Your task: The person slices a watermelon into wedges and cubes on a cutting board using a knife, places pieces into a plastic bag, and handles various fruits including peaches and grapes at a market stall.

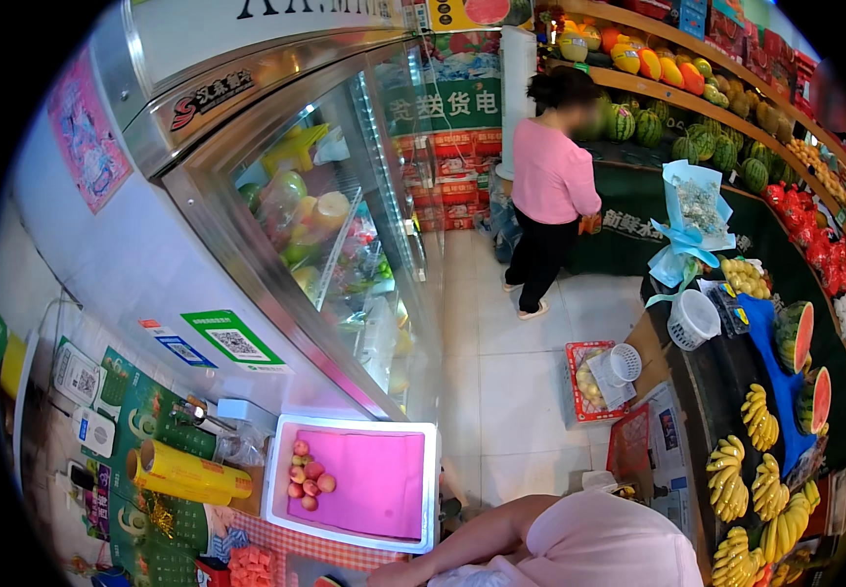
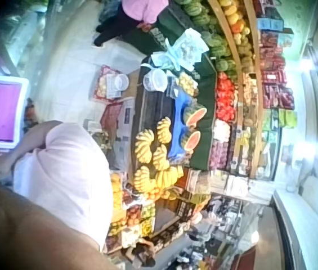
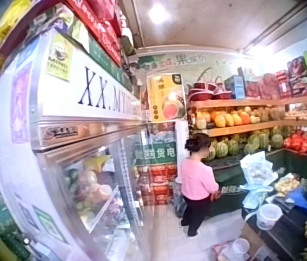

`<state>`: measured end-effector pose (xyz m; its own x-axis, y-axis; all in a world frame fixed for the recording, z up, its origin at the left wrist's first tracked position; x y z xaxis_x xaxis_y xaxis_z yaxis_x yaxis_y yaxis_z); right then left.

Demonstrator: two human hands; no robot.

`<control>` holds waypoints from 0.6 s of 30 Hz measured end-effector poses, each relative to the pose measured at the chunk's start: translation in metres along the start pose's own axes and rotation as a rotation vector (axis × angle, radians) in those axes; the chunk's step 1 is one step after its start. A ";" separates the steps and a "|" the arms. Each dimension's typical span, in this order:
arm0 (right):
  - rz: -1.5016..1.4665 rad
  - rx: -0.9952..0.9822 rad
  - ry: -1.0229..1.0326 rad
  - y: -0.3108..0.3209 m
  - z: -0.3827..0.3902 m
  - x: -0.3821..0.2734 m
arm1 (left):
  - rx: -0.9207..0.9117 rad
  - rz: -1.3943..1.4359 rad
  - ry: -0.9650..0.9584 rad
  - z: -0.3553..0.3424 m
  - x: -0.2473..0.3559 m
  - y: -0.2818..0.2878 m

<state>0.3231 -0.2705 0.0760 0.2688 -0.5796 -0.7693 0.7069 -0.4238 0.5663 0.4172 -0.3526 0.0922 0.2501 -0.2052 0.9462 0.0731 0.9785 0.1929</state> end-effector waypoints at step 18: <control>-0.160 0.209 0.185 0.025 0.029 -0.058 | -0.002 0.051 0.032 -0.009 -0.009 0.008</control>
<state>0.3065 -0.2682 0.1436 0.2926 -0.3657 -0.8835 0.6052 -0.6445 0.4673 0.4242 -0.3432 0.0828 0.2844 -0.1561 0.9459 0.0612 0.9876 0.1446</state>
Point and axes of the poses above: each hand's wrist, its own z-axis away from the middle knuckle, its own y-axis out of the back of the hand, x = y × z, the point moved 1 cm from there along -z, towards the middle knuckle, and after that the axes turned 3 degrees about x, right-handed, at the moved point
